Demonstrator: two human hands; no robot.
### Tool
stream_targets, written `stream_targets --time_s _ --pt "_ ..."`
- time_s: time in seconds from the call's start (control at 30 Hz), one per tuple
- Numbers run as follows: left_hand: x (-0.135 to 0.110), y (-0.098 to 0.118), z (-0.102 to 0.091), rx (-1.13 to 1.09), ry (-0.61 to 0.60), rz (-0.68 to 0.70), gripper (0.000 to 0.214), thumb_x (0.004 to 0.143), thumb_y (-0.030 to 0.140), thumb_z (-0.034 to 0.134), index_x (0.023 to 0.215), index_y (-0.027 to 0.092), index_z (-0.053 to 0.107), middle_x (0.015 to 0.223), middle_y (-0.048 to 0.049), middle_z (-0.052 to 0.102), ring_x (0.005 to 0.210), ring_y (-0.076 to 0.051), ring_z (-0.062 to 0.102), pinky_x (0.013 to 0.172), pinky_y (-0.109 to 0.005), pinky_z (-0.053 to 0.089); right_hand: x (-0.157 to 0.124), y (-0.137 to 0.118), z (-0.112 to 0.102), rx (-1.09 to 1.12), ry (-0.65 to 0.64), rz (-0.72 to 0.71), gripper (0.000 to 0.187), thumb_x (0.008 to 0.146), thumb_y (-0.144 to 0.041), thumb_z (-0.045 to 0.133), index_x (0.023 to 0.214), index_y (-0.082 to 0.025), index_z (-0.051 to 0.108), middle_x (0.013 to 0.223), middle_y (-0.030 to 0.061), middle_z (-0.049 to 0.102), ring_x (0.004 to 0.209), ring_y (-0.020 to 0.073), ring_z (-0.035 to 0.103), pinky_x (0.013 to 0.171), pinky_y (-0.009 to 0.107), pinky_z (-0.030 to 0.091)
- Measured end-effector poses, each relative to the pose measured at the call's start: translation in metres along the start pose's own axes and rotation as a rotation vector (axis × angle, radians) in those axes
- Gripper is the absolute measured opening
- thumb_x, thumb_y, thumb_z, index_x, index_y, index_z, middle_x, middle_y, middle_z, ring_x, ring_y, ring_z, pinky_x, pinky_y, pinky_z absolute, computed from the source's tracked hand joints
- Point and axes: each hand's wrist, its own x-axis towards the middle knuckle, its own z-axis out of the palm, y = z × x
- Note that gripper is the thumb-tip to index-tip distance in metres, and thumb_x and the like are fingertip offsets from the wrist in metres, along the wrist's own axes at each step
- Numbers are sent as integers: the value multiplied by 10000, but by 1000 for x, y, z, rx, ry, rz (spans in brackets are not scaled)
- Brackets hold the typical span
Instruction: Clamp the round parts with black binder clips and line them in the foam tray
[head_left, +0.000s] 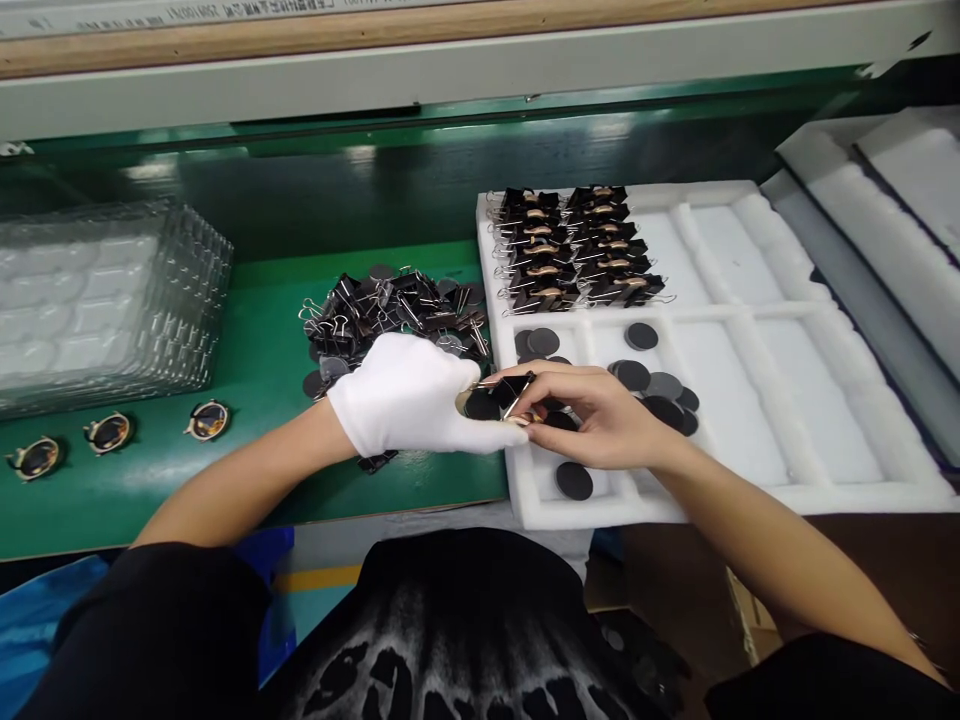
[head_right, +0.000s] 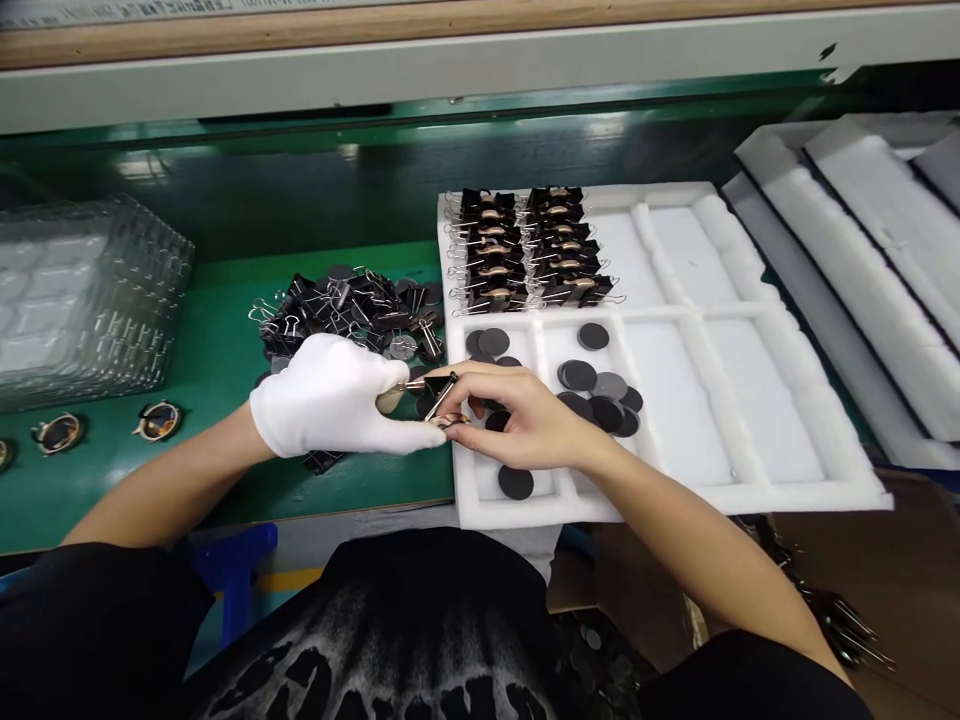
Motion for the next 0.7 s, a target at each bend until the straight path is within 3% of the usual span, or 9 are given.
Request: stream_targets --time_s 0.07,0.2,0.3,0.37,0.47,0.57,0.7 --pt "0 0 1 32 35 -15 710 822 844 400 511 207 435 412 -17 417 387 -139 378 495 -282 162 -1 0 0 -13 -2 29 97 921 -143 714 973 -224 708 1034 88 749 1031 246 713 736 316 554" --pt "4 -9 0 -87 31 -72 613 847 721 434 513 210 370 426 10 333 419 -116 314 510 -293 192 -3 -1 -4 85 56 110 69 914 -198 748 970 -231 726 1183 118 713 1270 289 628 745 302 579" --pt "8 -21 -2 -333 -5 -91 559 895 620 445 541 203 327 471 37 286 458 -94 285 515 -288 232 -4 1 -12 296 225 227 77 919 -272 766 980 -245 728 1291 90 692 1144 246 699 822 330 613" --pt "10 -24 -1 -490 -42 -81 545 920 569 456 552 198 304 499 47 285 476 -81 286 504 -273 247 -3 2 -18 408 372 328 137 895 -328 806 981 -255 729 1137 52 748 914 177 733 748 288 609" --pt "10 -21 7 -645 -73 -40 541 931 523 499 553 195 292 513 59 302 485 -65 291 484 -246 262 0 4 -25 504 537 444 253 802 -385 895 948 -251 737 834 -4 745 700 120 675 609 216 554" --pt "8 -12 18 -697 -24 8 526 944 478 516 542 190 335 502 67 308 483 -60 289 479 -234 264 2 2 -26 557 553 498 318 732 -402 944 914 -236 742 785 -5 747 655 109 652 596 209 544" --pt "8 -6 27 -709 26 50 532 972 443 501 528 181 370 489 70 322 483 -59 275 477 -232 255 3 1 -21 542 481 478 294 749 -391 936 905 -228 748 761 -10 739 636 94 624 591 197 526"
